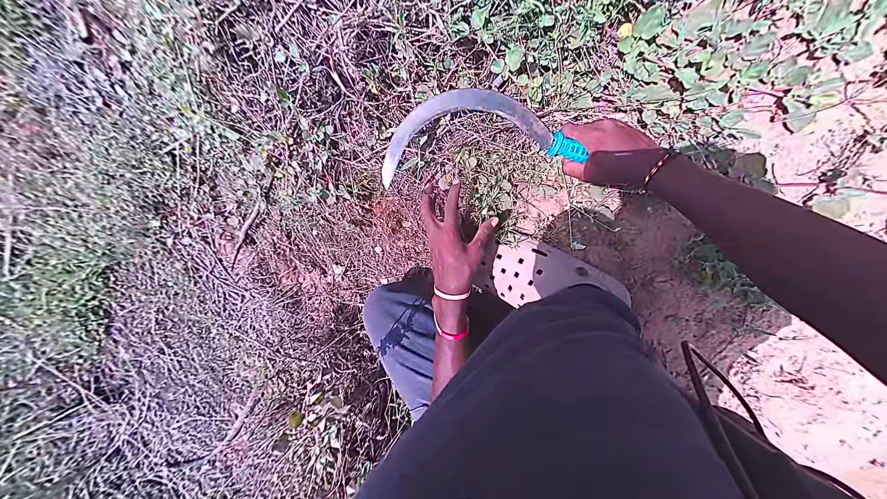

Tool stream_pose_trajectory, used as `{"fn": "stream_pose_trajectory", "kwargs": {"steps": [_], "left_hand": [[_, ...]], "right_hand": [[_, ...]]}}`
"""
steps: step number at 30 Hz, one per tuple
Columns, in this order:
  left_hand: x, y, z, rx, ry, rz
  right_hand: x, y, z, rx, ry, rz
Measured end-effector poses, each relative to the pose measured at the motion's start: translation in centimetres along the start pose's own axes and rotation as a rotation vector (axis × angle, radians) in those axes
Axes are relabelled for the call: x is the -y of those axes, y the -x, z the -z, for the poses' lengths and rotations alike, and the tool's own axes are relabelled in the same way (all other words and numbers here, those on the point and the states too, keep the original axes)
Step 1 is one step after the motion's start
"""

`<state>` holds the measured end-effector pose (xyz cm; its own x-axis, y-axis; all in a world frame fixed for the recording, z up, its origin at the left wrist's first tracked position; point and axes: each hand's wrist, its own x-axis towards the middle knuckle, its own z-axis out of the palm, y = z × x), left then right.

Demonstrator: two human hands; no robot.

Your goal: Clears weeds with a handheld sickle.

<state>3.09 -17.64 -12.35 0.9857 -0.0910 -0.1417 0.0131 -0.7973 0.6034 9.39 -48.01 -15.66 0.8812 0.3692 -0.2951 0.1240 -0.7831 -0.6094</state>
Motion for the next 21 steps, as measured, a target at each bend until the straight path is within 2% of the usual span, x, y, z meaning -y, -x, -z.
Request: {"fn": "stream_pose_trajectory", "kwargs": {"steps": [4,7,9,14,21], "left_hand": [[0.4,0.2,0.0,-0.059,-0.009,-0.007],[0.1,0.2,0.1,0.103,-0.015,0.098],[-0.5,0.1,-0.6,0.217,-0.114,0.184],[-1.1,-0.9,-2.5,0.15,-0.263,0.275],[-1.5,-1.2,-2.7,0.193,-0.333,0.239]], "right_hand": [[0.2,0.1,0.0,-0.016,-0.003,0.009],[0.6,0.3,0.2,-0.005,-0.048,-0.028],[0.8,0.2,0.2,-0.002,-0.033,-0.047],[1.2,0.2,0.0,-0.009,0.01,-0.078],[1.2,0.0,0.2,0.012,0.002,-0.078]]}}
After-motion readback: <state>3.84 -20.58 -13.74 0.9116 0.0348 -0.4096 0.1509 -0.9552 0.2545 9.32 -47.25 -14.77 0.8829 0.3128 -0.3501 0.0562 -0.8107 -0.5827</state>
